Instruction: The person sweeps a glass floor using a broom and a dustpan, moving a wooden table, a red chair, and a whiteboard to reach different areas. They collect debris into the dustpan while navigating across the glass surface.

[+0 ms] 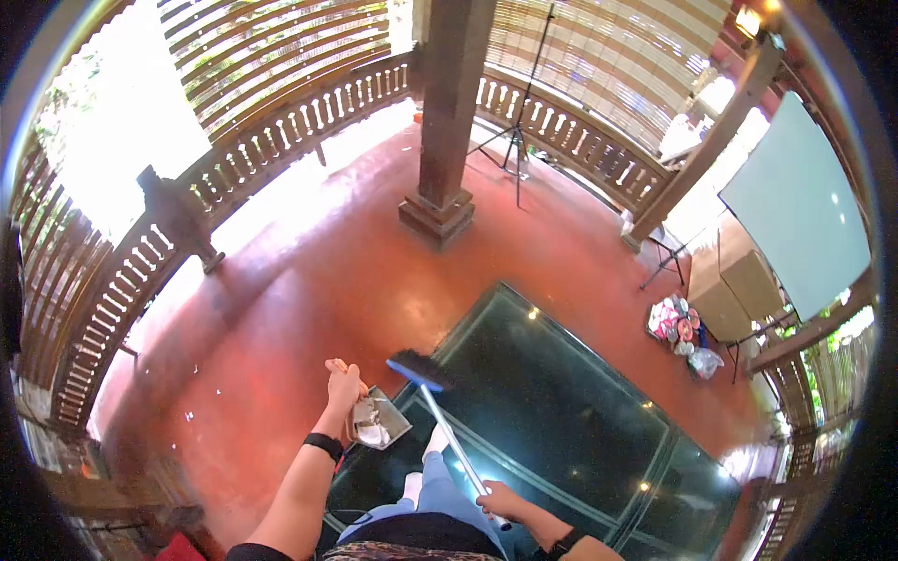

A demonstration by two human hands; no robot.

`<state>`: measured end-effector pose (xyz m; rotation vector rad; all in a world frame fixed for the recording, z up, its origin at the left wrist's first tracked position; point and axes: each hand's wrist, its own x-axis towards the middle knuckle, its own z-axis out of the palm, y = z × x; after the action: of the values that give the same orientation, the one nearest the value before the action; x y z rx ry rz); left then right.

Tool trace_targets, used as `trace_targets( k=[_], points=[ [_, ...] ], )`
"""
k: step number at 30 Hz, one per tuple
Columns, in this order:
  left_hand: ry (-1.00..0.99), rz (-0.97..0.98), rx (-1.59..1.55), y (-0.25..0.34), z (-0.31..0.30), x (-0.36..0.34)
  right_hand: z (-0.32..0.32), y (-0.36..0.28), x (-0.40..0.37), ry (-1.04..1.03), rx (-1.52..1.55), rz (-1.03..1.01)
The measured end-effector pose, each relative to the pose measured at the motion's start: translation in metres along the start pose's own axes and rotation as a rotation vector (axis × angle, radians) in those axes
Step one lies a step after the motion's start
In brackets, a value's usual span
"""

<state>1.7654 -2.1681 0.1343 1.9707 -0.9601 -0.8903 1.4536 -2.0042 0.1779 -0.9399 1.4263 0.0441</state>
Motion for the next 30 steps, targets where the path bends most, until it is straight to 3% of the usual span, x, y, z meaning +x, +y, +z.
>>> trace_targets(
  k=[2,3,5,7,9,10,13,16,19,24,29,30],
  points=[
    [0.014,0.048,-0.005,-0.035,0.018,0.020,-0.009,0.005,-0.027,-0.093,0.364,0.099],
    [-0.031,-0.004,-0.049,-0.021,0.012,0.012,-0.018,0.005,-0.044,-0.139,0.547,0.141],
    [-0.116,-0.124,-0.129,0.016,-0.012,-0.013,-0.023,-0.003,-0.090,-0.070,0.663,0.176],
    [-0.097,-0.061,-0.106,-0.033,0.005,0.015,-0.014,0.007,-0.119,-0.047,0.786,0.158],
    [-0.139,-0.104,-0.099,-0.021,-0.008,0.005,0.002,0.026,-0.128,0.008,0.853,0.127],
    [-0.187,-0.137,-0.060,0.006,-0.025,-0.015,0.013,0.026,-0.128,0.073,0.757,0.094],
    [-0.178,-0.054,0.097,-0.036,-0.007,0.001,0.042,0.054,-0.071,0.272,0.293,-0.047],
    [-0.239,-0.033,0.130,-0.040,-0.009,-0.009,0.051,0.065,-0.022,0.315,0.096,-0.014],
    [-0.351,-0.130,0.086,0.003,-0.032,-0.045,0.055,0.061,-0.023,0.240,0.141,0.017],
    [-0.304,-0.021,0.099,-0.038,-0.002,-0.031,0.090,0.041,-0.063,0.025,0.430,0.045],
    [-0.220,0.062,0.179,-0.036,-0.007,-0.049,0.049,0.091,-0.054,-0.469,1.409,0.034],
    [-0.199,0.082,0.199,-0.041,-0.010,-0.046,0.047,0.097,-0.064,-0.425,1.438,0.047]
  ],
)
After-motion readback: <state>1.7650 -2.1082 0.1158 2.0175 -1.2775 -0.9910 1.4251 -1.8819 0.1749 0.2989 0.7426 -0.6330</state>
